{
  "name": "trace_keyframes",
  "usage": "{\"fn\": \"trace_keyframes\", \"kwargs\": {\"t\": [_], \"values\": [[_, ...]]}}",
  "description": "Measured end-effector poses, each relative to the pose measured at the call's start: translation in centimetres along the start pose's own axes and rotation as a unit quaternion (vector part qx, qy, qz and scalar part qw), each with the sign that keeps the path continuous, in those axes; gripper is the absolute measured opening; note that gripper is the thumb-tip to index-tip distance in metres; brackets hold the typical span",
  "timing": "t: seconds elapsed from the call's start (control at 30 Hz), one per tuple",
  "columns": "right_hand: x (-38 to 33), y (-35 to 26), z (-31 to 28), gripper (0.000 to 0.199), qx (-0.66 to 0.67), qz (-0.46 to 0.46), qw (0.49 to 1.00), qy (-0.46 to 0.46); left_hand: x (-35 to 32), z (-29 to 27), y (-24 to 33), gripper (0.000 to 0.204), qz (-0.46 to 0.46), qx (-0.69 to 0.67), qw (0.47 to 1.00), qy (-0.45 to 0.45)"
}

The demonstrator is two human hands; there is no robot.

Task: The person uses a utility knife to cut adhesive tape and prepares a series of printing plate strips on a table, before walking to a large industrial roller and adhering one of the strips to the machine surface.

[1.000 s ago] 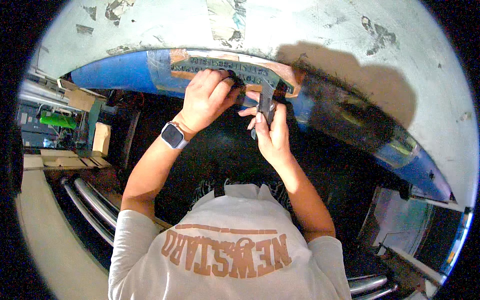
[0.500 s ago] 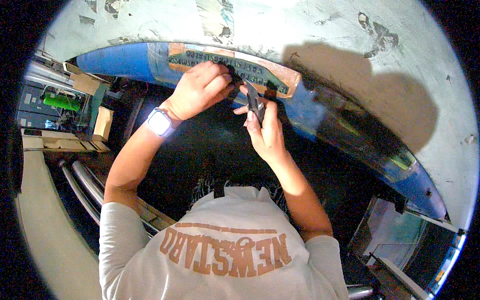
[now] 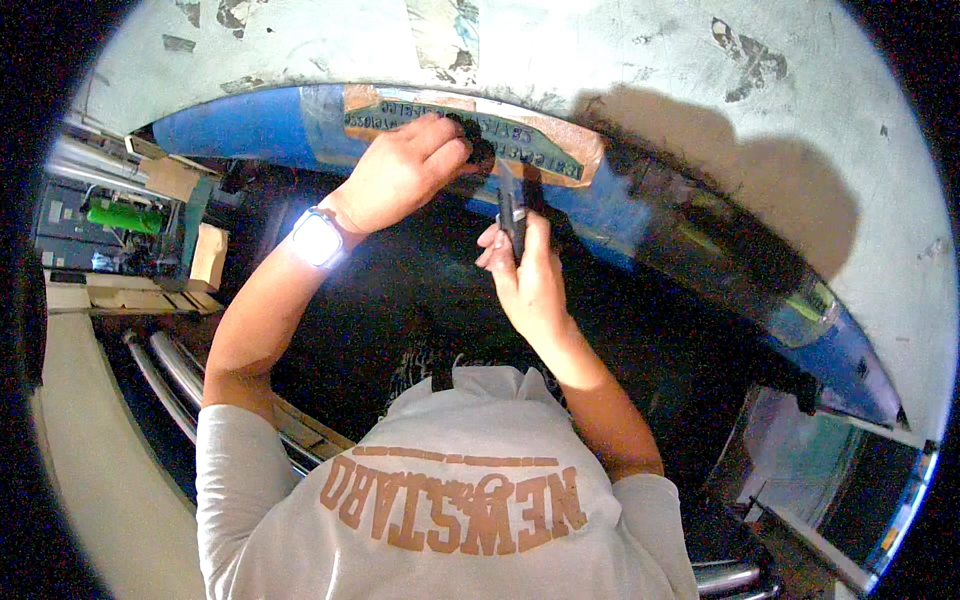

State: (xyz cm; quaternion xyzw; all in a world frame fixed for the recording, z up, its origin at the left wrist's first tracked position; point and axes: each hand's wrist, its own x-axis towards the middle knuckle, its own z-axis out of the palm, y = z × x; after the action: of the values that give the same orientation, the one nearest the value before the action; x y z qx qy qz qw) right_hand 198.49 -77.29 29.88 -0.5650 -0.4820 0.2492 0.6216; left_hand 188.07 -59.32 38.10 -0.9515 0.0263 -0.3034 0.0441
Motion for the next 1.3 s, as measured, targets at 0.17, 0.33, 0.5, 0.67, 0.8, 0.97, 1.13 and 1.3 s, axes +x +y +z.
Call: {"fn": "trace_keyframes", "kwargs": {"t": [0.17,0.33,0.5,0.67,0.8,0.97,1.13,1.3], "values": [[-0.7,-1.0,1.8,0.043,-0.084,0.083,0.992,0.032,0.0,0.5,-0.9,0.022,0.038,-0.019,0.999,0.02],[-0.5,-1.6,3.5,0.045,-0.198,0.124,0.968,0.089,0.2,0.7,-1.8,0.021,0.055,-0.059,0.996,0.033],[-0.9,-1.9,5.3,0.043,-0.229,0.15,0.954,0.125,0.5,0.8,-2.3,0.02,0.072,-0.09,0.993,0.041],[-0.5,-2.4,6.5,0.04,-0.252,0.164,0.94,0.16,0.6,0.7,-2.5,0.022,0.081,-0.106,0.99,0.048],[-0.2,-2.6,7.0,0.039,-0.288,0.172,0.926,0.172,0.5,0.8,-2.6,0.022,0.087,-0.108,0.989,0.056],[0.0,-3.6,7.1,0.038,-0.331,0.2,0.909,0.155,0.6,0.9,-2.7,0.022,0.093,-0.111,0.988,0.061],[-0.4,-4.6,7.1,0.034,-0.358,0.236,0.895,0.126,0.6,0.9,-2.6,0.021,0.092,-0.109,0.988,0.054],[-1.7,-4.6,5.8,0.031,-0.322,0.277,0.902,0.079,0.4,0.7,-2.3,0.018,0.096,-0.093,0.99,0.042]]}}
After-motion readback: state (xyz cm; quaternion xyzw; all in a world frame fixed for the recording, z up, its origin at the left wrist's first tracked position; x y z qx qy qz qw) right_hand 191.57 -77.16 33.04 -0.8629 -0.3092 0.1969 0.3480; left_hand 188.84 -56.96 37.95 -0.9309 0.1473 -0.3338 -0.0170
